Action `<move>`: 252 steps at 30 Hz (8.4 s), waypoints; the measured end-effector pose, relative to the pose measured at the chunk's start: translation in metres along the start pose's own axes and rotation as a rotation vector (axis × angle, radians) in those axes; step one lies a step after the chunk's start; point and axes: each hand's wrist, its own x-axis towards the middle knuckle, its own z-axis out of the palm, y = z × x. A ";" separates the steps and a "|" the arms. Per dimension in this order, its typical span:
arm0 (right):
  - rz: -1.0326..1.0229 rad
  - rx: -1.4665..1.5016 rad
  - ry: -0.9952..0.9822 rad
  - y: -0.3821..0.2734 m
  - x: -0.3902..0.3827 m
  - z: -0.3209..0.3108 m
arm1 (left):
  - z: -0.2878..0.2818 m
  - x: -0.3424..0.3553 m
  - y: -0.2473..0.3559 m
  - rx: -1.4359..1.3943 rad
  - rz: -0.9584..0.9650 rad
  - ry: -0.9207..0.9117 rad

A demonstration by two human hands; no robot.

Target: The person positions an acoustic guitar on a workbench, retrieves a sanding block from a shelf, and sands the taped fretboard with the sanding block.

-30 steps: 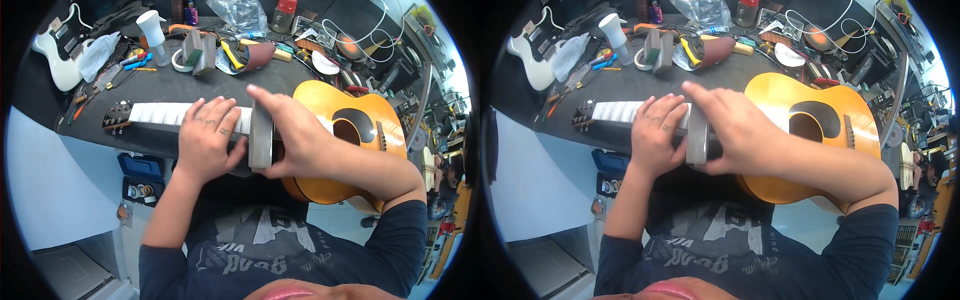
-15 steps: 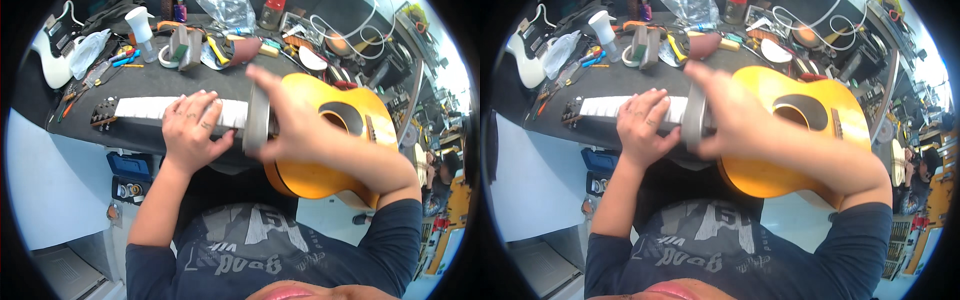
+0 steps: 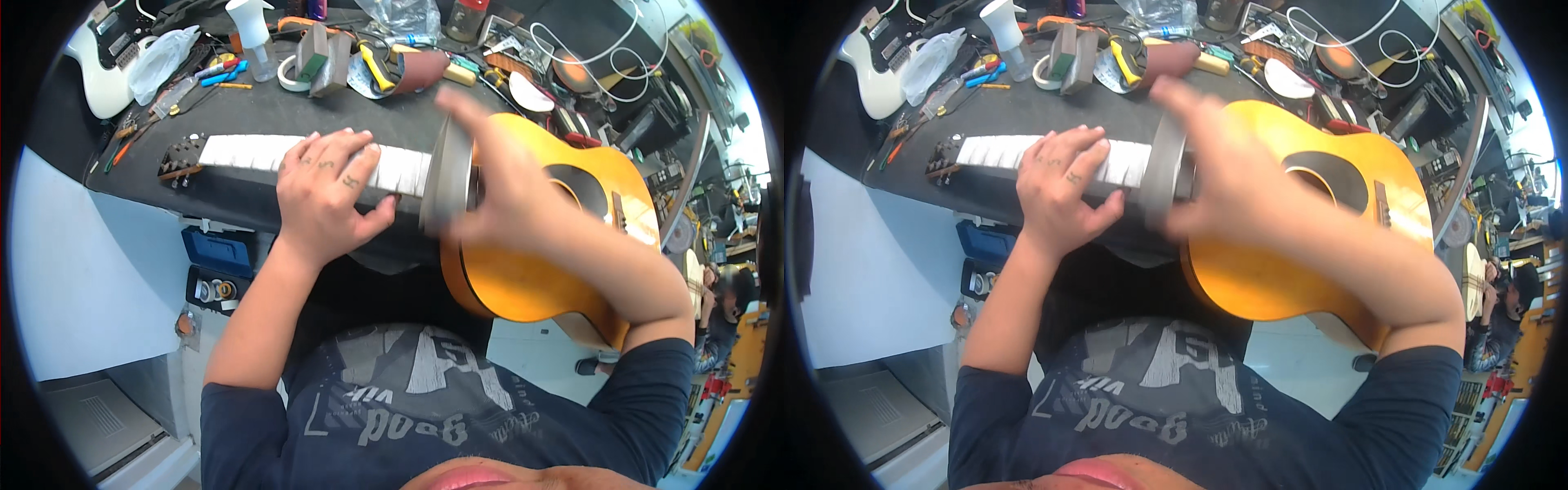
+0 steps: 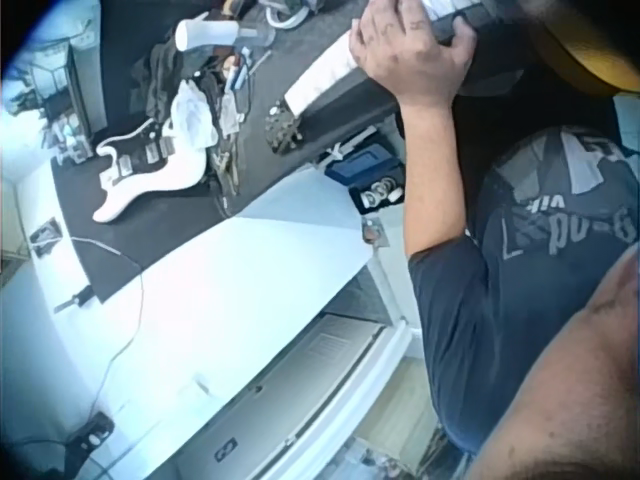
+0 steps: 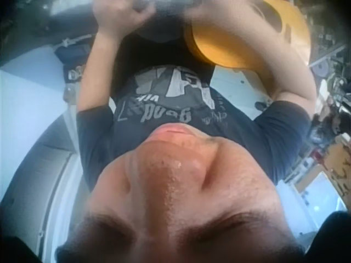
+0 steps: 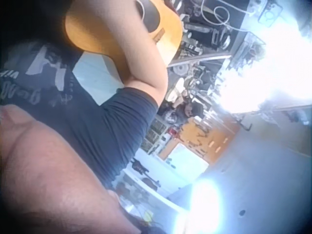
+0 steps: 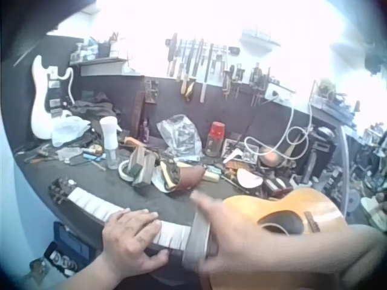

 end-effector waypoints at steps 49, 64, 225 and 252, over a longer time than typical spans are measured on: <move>0.842 -0.557 0.281 -0.090 -0.096 0.050 | 0.029 0.122 0.008 -0.525 0.319 -0.495; 0.873 -0.494 0.263 -0.089 -0.102 0.056 | 0.016 0.102 0.037 -0.589 0.309 -0.625; 0.983 -0.598 0.134 -0.085 -0.102 0.052 | -0.235 -0.049 -0.500 0.586 -0.503 -0.409; 0.918 -0.629 0.151 -0.074 -0.115 0.057 | -0.273 -0.127 -0.524 0.426 -0.642 0.230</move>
